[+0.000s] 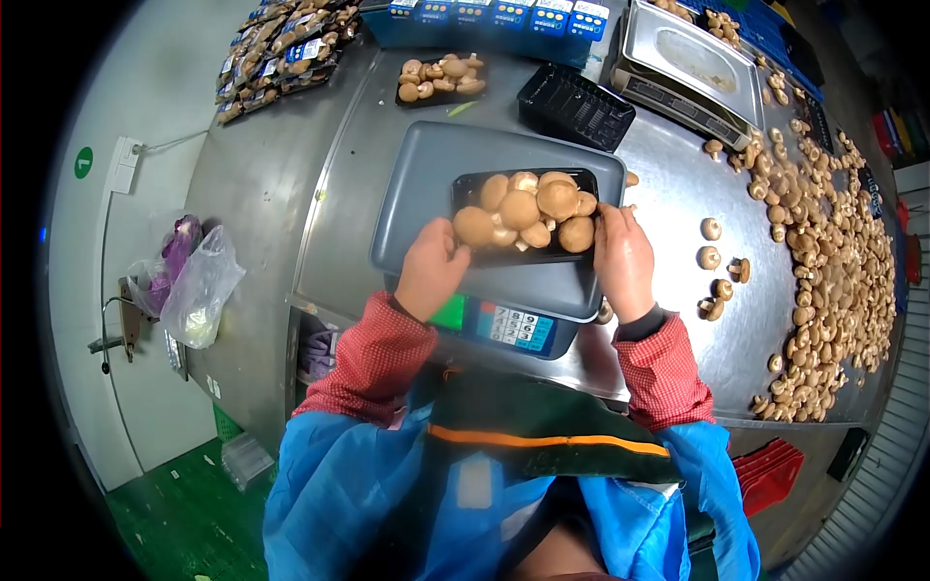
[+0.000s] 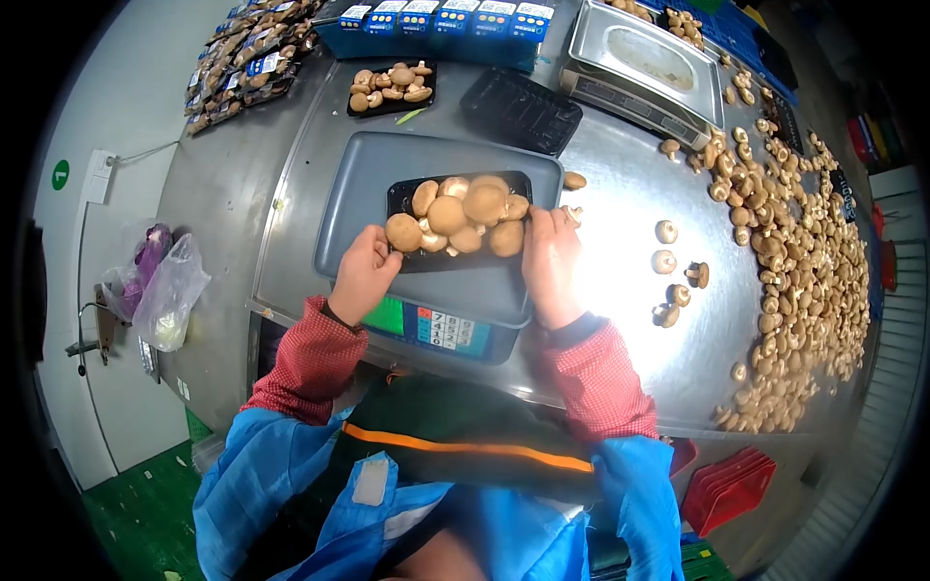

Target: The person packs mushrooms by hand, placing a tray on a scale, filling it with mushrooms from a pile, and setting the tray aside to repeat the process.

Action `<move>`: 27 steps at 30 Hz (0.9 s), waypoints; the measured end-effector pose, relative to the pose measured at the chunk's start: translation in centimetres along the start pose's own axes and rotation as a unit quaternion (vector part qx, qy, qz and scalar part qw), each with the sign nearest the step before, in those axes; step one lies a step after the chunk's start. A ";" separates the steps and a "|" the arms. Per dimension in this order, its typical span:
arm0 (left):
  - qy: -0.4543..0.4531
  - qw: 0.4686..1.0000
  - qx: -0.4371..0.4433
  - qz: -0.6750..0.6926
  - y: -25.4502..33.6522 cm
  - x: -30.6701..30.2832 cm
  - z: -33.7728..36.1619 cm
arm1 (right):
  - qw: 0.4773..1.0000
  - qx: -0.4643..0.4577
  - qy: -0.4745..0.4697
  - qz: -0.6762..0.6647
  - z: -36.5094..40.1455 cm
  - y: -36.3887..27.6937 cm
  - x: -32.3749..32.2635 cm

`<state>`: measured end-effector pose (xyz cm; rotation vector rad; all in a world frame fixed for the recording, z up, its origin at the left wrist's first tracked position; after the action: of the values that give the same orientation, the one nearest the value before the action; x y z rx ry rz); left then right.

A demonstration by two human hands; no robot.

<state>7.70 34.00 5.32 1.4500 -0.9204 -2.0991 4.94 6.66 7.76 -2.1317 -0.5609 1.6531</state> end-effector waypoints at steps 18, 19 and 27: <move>-0.068 0.888 0.032 0.455 4.2 -6.6 -12.2 | 0.988 -0.091 -0.124 -0.014 -16.6 10.8 5.1; -0.057 0.884 0.051 0.461 5.1 -7.1 -14.3 | 0.987 -0.113 -0.112 0.023 -16.7 9.6 5.2; 0.043 0.872 0.061 0.484 7.4 -8.3 -32.8 | 0.980 -0.120 -0.146 -0.069 -17.4 11.2 8.4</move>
<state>41.13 25.33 8.37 0.8107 -1.3787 -1.2249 24.63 0.65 -0.90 -1.9639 -1.0200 1.9135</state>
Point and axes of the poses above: each hand's wrist, its own z-axis away from the middle knuckle, its own x-axis out of the palm, y = z × x, the point moved 4 cm from there along -z, towards the middle knuckle, and after that the axes turned 9 degrees about -y, right-handed, at the moved point
